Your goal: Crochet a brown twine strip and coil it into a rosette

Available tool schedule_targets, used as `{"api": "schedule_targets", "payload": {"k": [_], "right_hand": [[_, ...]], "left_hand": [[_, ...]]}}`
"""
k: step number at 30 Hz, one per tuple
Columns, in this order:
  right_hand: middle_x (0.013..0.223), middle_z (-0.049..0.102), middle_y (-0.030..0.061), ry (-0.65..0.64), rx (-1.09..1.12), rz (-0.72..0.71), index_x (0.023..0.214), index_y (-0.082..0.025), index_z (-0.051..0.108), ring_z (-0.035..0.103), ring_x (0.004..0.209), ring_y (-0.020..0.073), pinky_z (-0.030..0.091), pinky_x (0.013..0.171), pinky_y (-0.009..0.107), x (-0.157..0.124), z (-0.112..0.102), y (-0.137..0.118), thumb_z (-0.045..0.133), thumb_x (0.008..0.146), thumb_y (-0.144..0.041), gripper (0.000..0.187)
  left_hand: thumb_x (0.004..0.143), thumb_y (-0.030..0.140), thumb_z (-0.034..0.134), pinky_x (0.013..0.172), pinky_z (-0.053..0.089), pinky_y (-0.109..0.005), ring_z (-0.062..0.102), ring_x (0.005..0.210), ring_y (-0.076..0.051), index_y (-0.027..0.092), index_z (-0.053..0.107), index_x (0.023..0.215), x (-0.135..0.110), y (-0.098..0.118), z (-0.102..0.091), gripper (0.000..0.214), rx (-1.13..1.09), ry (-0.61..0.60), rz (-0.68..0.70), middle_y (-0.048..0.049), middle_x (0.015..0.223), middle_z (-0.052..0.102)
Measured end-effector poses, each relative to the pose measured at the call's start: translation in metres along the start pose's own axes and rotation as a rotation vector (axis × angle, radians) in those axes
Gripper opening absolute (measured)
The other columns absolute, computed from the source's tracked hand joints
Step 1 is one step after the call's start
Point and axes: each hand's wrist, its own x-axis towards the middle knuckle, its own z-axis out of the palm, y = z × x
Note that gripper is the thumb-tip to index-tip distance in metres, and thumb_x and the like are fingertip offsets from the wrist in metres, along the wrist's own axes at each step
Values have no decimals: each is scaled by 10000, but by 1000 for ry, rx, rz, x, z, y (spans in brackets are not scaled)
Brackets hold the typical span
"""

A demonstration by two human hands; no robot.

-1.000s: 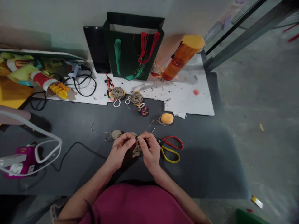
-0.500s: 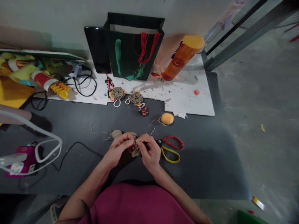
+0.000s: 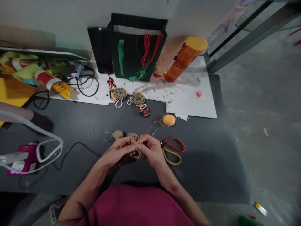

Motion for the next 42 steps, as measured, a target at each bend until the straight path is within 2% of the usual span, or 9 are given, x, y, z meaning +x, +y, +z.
{"api": "schedule_targets", "payload": {"k": [5,9,17,21,25,28,33,38,42], "right_hand": [[585,582,-48,90,36,69,645,-197,639,511,529,73,408,520,190,0,1,2,817,657,-334,225],[578,558,-53,83,100,117,612,-192,610,501,535,74,397,525,194,1,1,3,838,622,-320,261],[559,537,-54,138,152,155,581,-188,592,461,528,76,370,529,207,1,5,4,830,620,-394,317],[567,550,-52,151,171,144,588,-190,601,474,542,80,381,553,214,1,7,5,818,643,-379,293],[568,564,-51,161,157,162,590,-190,605,483,538,80,384,550,214,1,4,4,822,638,-359,279],[565,577,-49,166,144,187,589,-188,605,495,536,78,386,546,207,1,2,5,825,630,-361,283],[573,595,-44,176,165,223,593,-190,604,526,548,86,420,581,218,1,4,5,830,620,-382,298],[559,557,-52,200,159,215,593,-189,594,462,515,77,383,526,207,2,4,5,835,603,-419,333],[555,530,-56,190,159,217,605,-187,593,427,508,74,357,502,203,1,3,5,826,608,-451,352]], "left_hand": [[740,418,703,565,322,-231,415,601,-91,165,542,738,0,2,2,299,21,15,-2,31,668,473],[701,394,738,560,333,-231,407,588,-92,169,525,703,0,2,5,310,109,71,35,43,635,458],[776,305,647,599,354,-247,443,627,-112,173,557,704,0,7,7,175,465,181,162,29,652,510],[814,287,604,612,371,-248,462,632,-112,181,525,683,-1,9,9,186,544,205,241,29,655,515],[799,287,624,616,390,-251,479,627,-115,186,539,682,0,8,11,177,587,262,248,30,648,534],[755,288,674,611,411,-249,500,626,-115,189,575,712,2,5,11,146,526,315,230,29,660,565],[679,286,750,638,459,-257,555,654,-121,186,649,771,4,-3,12,169,261,371,202,11,697,627],[635,293,797,570,440,-232,553,585,-102,165,683,697,6,-5,13,183,26,404,88,0,645,648],[570,313,848,551,429,-220,541,548,-91,159,672,652,6,-1,13,248,-115,376,13,14,589,630]]}}
